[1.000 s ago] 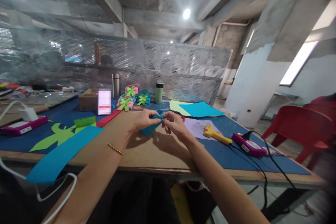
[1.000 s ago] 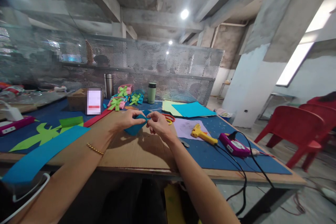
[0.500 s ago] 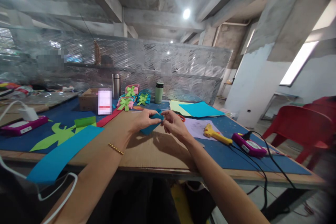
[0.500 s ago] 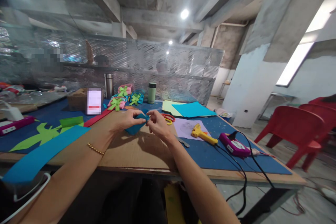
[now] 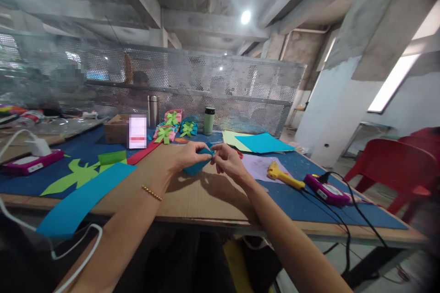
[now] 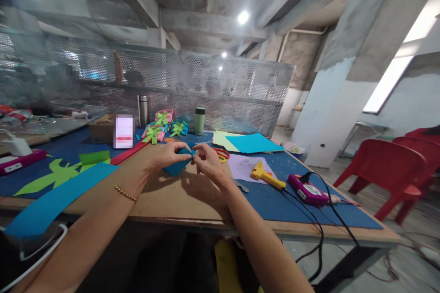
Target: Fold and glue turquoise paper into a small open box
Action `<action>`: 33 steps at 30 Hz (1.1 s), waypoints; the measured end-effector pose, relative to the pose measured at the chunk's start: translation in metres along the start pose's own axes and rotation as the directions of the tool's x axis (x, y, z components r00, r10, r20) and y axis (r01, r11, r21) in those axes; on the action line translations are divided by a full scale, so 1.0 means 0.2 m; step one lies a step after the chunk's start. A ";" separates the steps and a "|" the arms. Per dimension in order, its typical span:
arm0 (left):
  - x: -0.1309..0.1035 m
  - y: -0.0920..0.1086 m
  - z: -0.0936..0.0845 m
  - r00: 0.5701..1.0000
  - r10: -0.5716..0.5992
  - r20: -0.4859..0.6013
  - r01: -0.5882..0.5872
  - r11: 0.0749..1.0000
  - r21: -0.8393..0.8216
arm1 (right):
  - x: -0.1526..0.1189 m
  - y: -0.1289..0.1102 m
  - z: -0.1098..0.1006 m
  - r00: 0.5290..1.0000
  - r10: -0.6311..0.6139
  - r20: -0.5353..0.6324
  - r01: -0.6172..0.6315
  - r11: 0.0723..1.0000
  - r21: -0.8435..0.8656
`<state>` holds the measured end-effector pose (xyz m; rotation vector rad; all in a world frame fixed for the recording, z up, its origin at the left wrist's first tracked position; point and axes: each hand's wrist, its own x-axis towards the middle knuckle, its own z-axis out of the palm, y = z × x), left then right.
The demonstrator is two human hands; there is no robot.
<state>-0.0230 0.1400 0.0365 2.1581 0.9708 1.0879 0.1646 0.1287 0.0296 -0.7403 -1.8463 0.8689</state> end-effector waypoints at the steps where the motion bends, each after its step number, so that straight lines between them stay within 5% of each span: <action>1: 0.00 0.00 0.00 1.000 -0.009 0.004 0.009 1.000 -0.011 | 0.00 0.00 0.00 1.000 -0.002 -0.010 0.002 1.000 -0.011; 17: -0.01 0.01 0.01 0.998 -0.056 -0.026 0.056 0.998 0.004 | -0.02 -0.05 0.02 0.995 0.009 -0.095 -0.018 0.996 -0.088; 22: 0.01 0.00 0.01 0.992 -0.001 -0.127 0.002 1.000 0.004 | -0.01 -0.04 0.02 0.991 0.065 -0.120 -0.059 0.997 0.055; 25: 0.00 0.03 0.01 0.932 0.122 -0.341 -0.065 0.983 0.173 | 0.00 -0.04 0.01 0.979 0.128 -0.159 -0.101 0.981 0.166; 27: -0.01 0.07 0.01 0.829 0.283 -0.483 -0.082 0.915 0.395 | 0.00 -0.04 0.00 0.964 0.182 -0.194 -0.136 0.964 0.227; 29: -0.03 0.11 0.03 0.752 0.430 -0.499 -0.084 0.814 0.575 | 0.00 -0.04 -0.01 0.953 0.213 -0.217 -0.147 0.947 0.284; 33: -0.06 0.15 0.09 0.802 0.507 -0.315 -0.152 0.684 0.713 | 0.00 -0.03 -0.03 0.946 0.232 -0.228 -0.135 0.917 0.374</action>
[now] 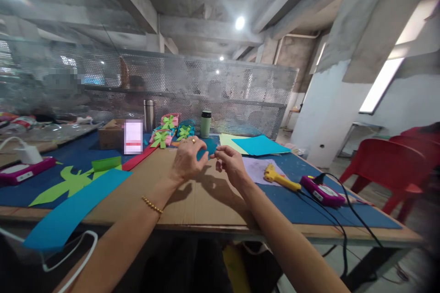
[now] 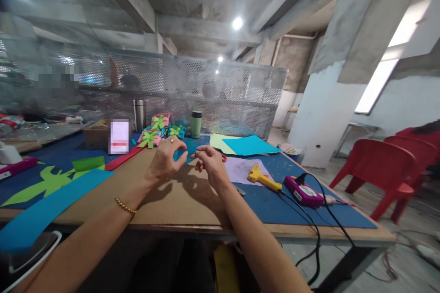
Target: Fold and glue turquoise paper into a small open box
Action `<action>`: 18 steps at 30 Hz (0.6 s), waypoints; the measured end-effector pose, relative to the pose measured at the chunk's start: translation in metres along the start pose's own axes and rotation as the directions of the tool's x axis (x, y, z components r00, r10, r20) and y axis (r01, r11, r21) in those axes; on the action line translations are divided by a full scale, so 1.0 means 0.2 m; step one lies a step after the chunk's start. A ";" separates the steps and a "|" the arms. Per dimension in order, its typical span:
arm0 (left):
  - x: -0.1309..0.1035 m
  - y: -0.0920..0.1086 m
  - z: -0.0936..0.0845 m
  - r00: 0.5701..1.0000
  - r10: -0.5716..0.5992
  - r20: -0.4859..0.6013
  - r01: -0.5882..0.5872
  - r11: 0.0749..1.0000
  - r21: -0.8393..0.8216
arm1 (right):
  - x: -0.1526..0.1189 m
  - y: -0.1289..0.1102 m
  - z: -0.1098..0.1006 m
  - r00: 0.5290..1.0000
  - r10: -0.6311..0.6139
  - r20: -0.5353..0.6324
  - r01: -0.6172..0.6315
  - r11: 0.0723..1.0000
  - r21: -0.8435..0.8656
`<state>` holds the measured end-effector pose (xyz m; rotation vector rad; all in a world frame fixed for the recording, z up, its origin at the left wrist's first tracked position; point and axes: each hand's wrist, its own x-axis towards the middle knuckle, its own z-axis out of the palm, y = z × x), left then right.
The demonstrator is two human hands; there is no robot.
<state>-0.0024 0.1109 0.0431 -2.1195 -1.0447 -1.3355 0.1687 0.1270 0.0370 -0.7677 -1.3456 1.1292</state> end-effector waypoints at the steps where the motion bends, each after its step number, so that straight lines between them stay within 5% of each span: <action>1: 0.00 0.01 0.01 0.999 0.017 0.031 -0.018 1.000 0.023 | 0.00 0.00 0.00 1.000 0.003 0.001 -0.003 1.000 0.021; 10: -0.02 0.02 0.09 0.996 0.039 0.074 -0.057 0.965 0.254 | 0.01 0.01 -0.02 0.998 0.031 0.052 -0.038 0.991 0.129; 18: -0.01 0.01 0.07 1.000 0.015 -0.010 -0.013 0.984 0.180 | 0.01 0.02 -0.02 0.996 0.054 0.073 -0.059 0.996 0.069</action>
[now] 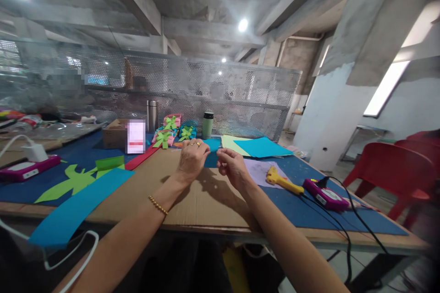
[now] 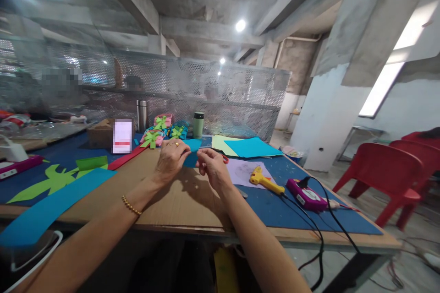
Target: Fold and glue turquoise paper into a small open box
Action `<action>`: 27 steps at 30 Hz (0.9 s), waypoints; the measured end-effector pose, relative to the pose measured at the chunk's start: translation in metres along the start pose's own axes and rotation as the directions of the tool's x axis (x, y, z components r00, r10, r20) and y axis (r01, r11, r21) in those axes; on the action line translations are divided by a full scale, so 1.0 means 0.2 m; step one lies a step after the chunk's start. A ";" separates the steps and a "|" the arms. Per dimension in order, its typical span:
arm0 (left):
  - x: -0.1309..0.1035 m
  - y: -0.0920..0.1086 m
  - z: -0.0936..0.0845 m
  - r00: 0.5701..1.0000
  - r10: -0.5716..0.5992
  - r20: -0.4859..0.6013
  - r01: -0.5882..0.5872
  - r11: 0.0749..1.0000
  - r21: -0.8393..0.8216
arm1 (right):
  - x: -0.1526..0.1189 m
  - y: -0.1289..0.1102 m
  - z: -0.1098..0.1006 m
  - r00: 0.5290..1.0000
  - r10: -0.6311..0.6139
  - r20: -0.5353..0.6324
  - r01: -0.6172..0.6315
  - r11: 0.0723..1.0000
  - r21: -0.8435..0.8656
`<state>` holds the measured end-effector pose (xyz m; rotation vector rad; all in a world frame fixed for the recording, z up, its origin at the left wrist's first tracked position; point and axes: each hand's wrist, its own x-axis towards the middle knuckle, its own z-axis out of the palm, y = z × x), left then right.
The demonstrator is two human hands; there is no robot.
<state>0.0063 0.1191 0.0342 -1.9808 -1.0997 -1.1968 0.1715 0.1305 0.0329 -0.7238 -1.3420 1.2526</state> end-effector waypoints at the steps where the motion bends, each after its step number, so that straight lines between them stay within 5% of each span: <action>1: 0.00 0.00 0.00 1.000 -0.003 0.006 0.003 1.000 -0.005 | 0.00 0.00 0.00 1.000 -0.006 -0.010 0.005 1.000 -0.012; 11: 0.00 0.01 -0.01 1.000 -0.015 0.005 0.015 1.000 0.016 | -0.02 -0.02 0.02 0.999 0.020 0.050 -0.023 0.998 0.055; 16: 0.00 0.01 -0.02 0.997 -0.076 -0.021 0.072 0.989 -0.129 | -0.03 -0.04 0.02 0.997 0.019 0.076 -0.023 0.998 0.059; 21: 0.00 0.00 0.00 0.991 -0.111 0.076 0.129 0.941 -0.312 | -0.04 -0.07 0.02 1.000 0.004 0.005 -0.004 1.000 -0.005; 27: -0.01 0.01 -0.01 0.993 -0.099 0.061 0.110 0.966 -0.236 | -0.04 -0.09 0.03 0.998 -0.046 -0.050 0.040 0.993 -0.111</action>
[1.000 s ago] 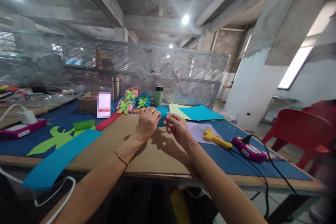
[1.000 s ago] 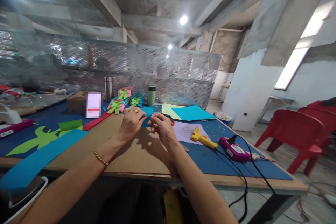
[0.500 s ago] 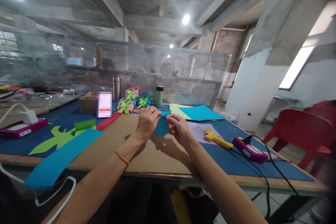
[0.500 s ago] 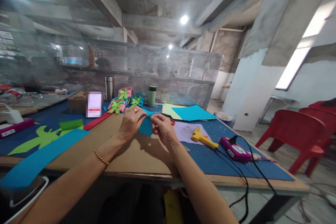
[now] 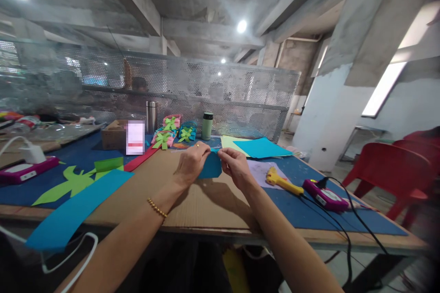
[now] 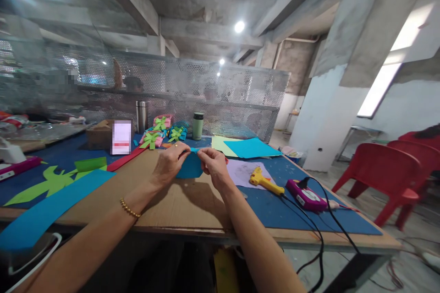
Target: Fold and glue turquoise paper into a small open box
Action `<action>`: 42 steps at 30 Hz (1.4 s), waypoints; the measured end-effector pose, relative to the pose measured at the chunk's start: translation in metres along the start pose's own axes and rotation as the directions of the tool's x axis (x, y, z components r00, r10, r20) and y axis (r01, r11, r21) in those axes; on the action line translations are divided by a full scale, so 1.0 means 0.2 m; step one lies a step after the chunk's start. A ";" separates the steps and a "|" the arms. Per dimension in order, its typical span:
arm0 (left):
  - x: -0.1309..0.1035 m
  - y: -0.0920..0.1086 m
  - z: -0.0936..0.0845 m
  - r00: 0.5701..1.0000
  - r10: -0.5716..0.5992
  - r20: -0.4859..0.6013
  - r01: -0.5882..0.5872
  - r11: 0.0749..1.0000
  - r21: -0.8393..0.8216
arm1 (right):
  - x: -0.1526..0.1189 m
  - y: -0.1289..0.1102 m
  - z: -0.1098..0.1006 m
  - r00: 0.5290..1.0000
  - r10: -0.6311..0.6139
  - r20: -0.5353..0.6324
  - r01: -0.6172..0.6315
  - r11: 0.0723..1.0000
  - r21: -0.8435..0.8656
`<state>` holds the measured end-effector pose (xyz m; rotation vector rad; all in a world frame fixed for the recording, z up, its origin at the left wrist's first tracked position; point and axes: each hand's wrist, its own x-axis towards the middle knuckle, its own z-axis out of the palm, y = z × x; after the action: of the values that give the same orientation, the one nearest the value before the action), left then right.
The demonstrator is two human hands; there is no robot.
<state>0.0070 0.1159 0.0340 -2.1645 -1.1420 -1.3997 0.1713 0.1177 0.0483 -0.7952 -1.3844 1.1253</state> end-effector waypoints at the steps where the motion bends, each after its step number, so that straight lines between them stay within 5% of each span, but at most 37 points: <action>1: 0.00 0.00 0.00 1.000 0.018 -0.018 -0.017 0.999 0.040 | 0.00 0.00 0.00 1.000 0.008 -0.007 -0.008 1.000 -0.005; 11: 0.01 0.04 -0.01 0.953 0.292 -0.083 -0.236 0.884 0.405 | 0.01 0.01 -0.01 0.999 0.038 -0.003 -0.038 0.996 0.078; 20: -0.01 0.05 -0.01 0.953 0.300 -0.046 -0.251 0.865 0.435 | -0.01 0.00 -0.02 0.978 0.140 0.152 -0.169 0.965 0.202; 42: -0.01 0.08 -0.01 0.923 0.384 0.006 -0.346 0.825 0.447 | 0.00 0.01 -0.02 0.972 0.158 0.176 -0.197 0.953 0.229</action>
<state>0.0178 0.1037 0.0366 -1.8497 -0.8477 -0.9427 0.1746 0.1183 0.0455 -0.6737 -1.2866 1.4951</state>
